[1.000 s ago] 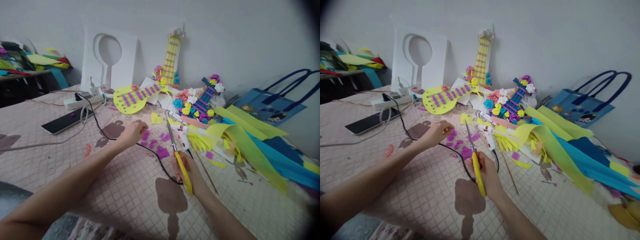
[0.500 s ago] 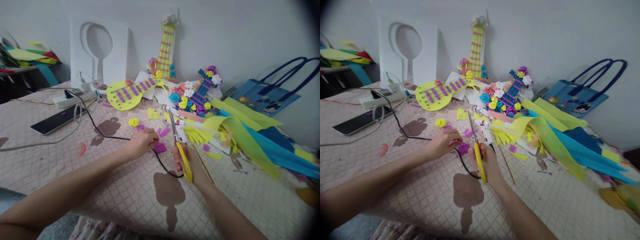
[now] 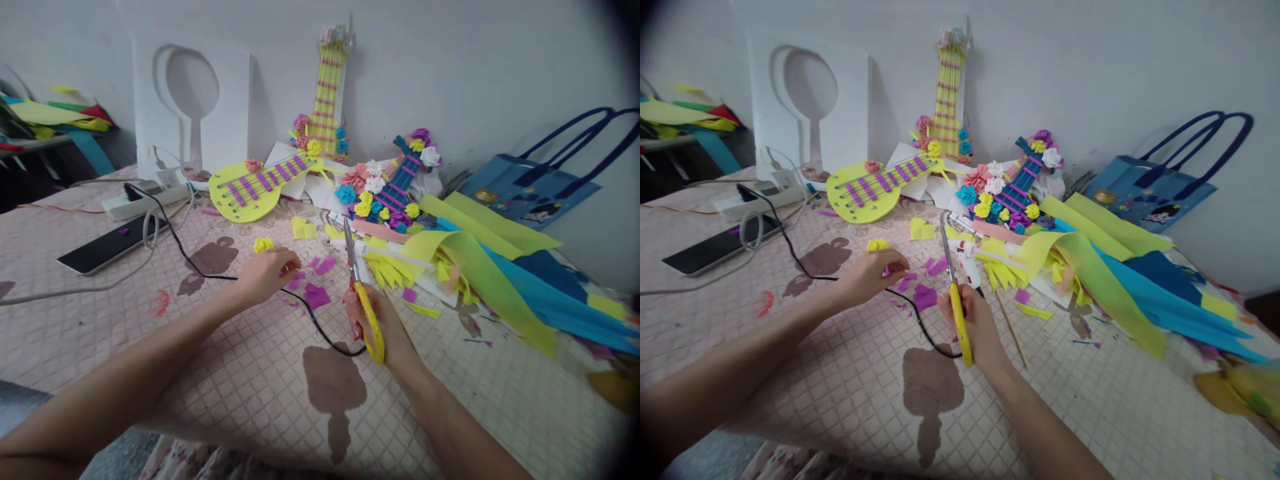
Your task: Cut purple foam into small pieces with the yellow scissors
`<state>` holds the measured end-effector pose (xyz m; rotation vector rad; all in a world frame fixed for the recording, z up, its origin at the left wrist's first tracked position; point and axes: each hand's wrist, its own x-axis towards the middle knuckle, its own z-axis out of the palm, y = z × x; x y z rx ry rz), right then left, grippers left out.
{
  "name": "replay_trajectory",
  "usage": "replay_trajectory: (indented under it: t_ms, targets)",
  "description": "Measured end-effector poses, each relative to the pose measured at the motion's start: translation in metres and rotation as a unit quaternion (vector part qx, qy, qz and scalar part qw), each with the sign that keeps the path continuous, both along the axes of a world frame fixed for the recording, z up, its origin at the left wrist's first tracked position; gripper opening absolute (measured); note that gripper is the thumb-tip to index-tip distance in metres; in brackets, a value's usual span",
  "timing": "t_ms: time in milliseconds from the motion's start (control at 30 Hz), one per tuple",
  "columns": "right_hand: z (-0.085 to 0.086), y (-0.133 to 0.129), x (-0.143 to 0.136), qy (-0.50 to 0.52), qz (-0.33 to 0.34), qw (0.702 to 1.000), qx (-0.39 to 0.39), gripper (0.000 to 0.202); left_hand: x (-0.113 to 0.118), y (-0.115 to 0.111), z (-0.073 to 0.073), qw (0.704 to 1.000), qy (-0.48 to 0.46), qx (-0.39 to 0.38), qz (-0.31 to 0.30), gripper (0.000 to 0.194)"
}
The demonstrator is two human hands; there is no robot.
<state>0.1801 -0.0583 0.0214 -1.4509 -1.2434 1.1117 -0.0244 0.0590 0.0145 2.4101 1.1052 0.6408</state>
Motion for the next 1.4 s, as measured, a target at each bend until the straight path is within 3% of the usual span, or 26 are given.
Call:
replay_trajectory:
  t_ms: [200,433,733,867,1033,1133,1233,1400]
  targets:
    - [-0.005,0.002,0.002,0.006,-0.01,1.0,0.001,0.049,0.005,0.004,0.004,0.998,0.025,0.046,-0.019,0.014]
    - [-0.004,0.002,0.002,0.026,-0.009,1.0,0.013,0.05,0.039,0.02,0.005,0.992,0.121,0.034,-0.005,0.015]
    - [0.005,-0.001,0.0,0.018,-0.006,1.0,0.015,0.049,0.081,0.035,-0.018,0.992,0.112,0.025,0.06,0.014]
    - [0.004,-0.002,0.001,0.023,-0.013,0.999,0.023,0.048,0.078,0.04,-0.016,0.997,0.066,0.001,0.04,0.006]
    - [-0.001,0.0,0.002,0.038,-0.011,0.998,0.044,0.051,0.045,0.046,0.006,0.999,-0.012,-0.041,0.032,0.006]
    - [-0.005,0.002,0.003,0.048,-0.015,0.997,0.055,0.05,0.031,0.044,0.01,0.991,-0.094,-0.09,0.016,0.009]
    - [-0.007,0.004,0.003,0.044,-0.017,0.997,0.063,0.048,0.037,0.038,0.003,0.997,-0.033,-0.064,0.019,0.008]
    - [-0.007,0.003,0.004,0.035,-0.021,0.997,0.071,0.048,0.07,0.031,-0.014,0.999,0.011,-0.033,0.024,0.008]
